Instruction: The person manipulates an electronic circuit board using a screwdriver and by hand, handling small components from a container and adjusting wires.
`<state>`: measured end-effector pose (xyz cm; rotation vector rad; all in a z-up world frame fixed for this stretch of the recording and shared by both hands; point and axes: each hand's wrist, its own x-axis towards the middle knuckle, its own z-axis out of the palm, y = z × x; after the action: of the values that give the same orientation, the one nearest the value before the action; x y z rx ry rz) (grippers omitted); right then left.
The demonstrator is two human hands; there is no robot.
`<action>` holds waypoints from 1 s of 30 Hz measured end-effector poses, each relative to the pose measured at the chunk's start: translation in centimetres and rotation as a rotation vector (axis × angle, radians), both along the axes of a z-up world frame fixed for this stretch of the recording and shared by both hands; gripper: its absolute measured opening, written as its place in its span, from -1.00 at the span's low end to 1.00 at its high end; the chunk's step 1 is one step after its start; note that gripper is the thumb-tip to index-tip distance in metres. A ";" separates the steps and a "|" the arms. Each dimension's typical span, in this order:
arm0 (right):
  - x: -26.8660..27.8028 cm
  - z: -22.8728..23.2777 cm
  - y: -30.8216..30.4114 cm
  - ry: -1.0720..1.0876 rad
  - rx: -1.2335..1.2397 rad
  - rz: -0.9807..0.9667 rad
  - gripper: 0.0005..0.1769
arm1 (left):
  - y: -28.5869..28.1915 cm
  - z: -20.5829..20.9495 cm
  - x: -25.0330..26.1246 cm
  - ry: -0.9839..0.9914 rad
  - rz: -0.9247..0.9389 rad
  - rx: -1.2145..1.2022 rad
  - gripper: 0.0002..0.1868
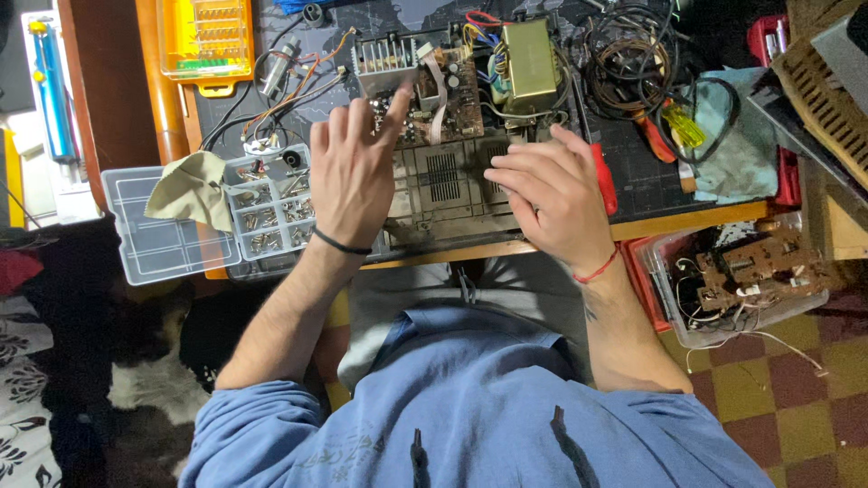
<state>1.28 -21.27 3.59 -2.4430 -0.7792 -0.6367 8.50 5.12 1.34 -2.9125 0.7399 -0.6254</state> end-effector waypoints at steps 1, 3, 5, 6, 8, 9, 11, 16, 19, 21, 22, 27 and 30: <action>-0.2 0.1 -0.1 -0.001 0.001 -0.003 -0.72 | 0.2 0.1 -0.2 -0.001 -0.003 0.001 -0.05; -0.5 0.2 -0.2 -0.033 -0.023 -0.025 -0.76 | 0.6 0.4 -0.7 0.040 -0.005 -0.165 -0.48; -0.8 -1.1 -0.6 -0.054 0.024 -0.053 -0.77 | 1.0 1.7 -1.7 0.066 -0.052 -0.272 -0.58; -1.0 -1.7 -0.8 -0.072 0.073 -0.079 -0.78 | 1.2 2.3 -2.3 0.094 -0.096 -0.377 -0.65; -1.7 -2.3 -1.6 -0.072 0.075 -0.097 -0.76 | 1.4 2.4 -3.2 0.131 -0.125 -0.439 -0.70; -2.1 -2.7 -1.9 -0.073 0.078 -0.113 -0.74 | 1.5 2.4 -3.7 0.166 -0.152 -0.501 -0.73; -2.9 -2.8 -2.8 -0.067 0.071 -0.147 -0.75 | 2.1 2.7 -4.8 0.205 -0.202 -0.543 -0.76; -4.5 -4.0 -5.0 -0.072 0.011 -0.289 -0.74 | 4.2 0.9 -6.9 0.313 -0.277 -0.572 -0.74; -5.0 -5.0 -5.5 -0.091 0.001 -0.335 -0.79 | 4.6 -0.6 -7.8 0.355 -0.261 -0.540 -0.69; -5.3 -5.5 -5.5 -0.088 -0.012 -0.343 -0.80 | 4.6 -1.2 -8.0 0.352 -0.248 -0.541 -0.73; -5.3 -5.4 -5.3 -0.085 -0.012 -0.346 -0.80 | 4.4 -1.0 -8.0 0.355 -0.250 -0.541 -0.73; -5.3 -5.3 -5.5 -0.104 -0.012 -0.334 -0.78 | 3.9 -1.1 -8.1 0.294 -0.220 -0.556 -0.84; -5.2 -5.6 -6.3 -0.109 -0.007 -0.338 -0.78 | 3.4 -0.8 -8.1 0.271 -0.226 -0.577 -0.81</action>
<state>-3.96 -27.59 -1.98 -2.5871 -0.4081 -0.8981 0.42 8.54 0.57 -3.5249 1.0886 -0.5385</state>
